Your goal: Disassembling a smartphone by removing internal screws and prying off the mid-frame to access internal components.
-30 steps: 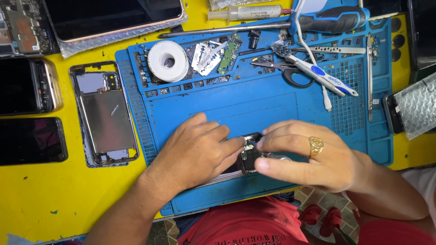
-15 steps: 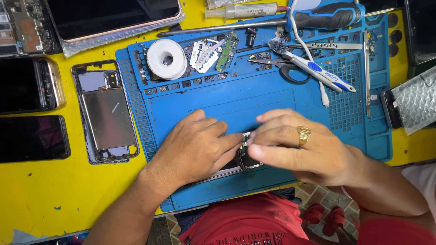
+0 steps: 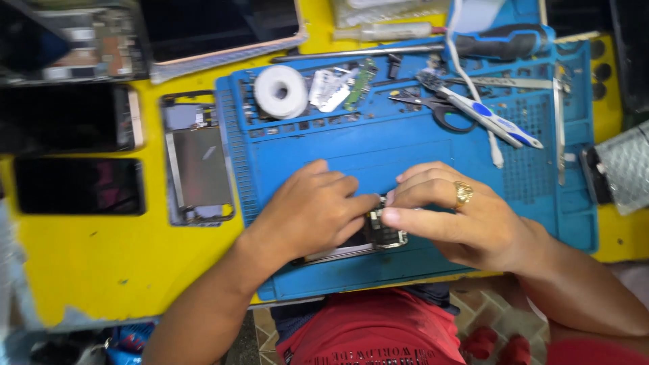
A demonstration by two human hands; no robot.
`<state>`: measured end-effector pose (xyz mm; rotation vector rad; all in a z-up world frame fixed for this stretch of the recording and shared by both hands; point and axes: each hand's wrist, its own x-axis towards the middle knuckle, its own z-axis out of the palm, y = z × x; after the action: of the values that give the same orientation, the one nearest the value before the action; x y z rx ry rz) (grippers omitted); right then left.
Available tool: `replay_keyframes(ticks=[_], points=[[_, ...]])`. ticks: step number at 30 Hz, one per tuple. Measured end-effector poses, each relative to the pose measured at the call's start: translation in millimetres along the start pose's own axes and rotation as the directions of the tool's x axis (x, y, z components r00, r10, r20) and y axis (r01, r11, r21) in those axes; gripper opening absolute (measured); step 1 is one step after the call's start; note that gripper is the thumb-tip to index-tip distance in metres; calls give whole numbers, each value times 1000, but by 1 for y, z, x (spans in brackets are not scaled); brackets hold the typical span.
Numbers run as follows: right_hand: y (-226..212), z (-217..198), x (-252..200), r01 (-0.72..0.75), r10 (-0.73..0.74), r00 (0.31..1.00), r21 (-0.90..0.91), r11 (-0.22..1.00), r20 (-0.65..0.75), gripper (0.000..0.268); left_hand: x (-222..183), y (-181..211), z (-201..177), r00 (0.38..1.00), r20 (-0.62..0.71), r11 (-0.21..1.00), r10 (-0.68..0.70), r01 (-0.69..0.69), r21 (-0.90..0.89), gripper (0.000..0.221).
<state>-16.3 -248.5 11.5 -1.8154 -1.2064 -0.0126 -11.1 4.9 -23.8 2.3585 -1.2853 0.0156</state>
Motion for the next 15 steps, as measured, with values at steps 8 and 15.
replay_keyframes(ticks=[8, 15], points=[[-2, 12, -7, -3, -3, 998, -105, 995, -62, 34, -2, 15, 8, 1000, 5, 993, -2, 1, 114, 10], [-6, 16, 8, 40, -49, 961, -37, 999, -272, 33, -5, 5, -3, 993, -60, 995, -99, 97, -34, 19]])
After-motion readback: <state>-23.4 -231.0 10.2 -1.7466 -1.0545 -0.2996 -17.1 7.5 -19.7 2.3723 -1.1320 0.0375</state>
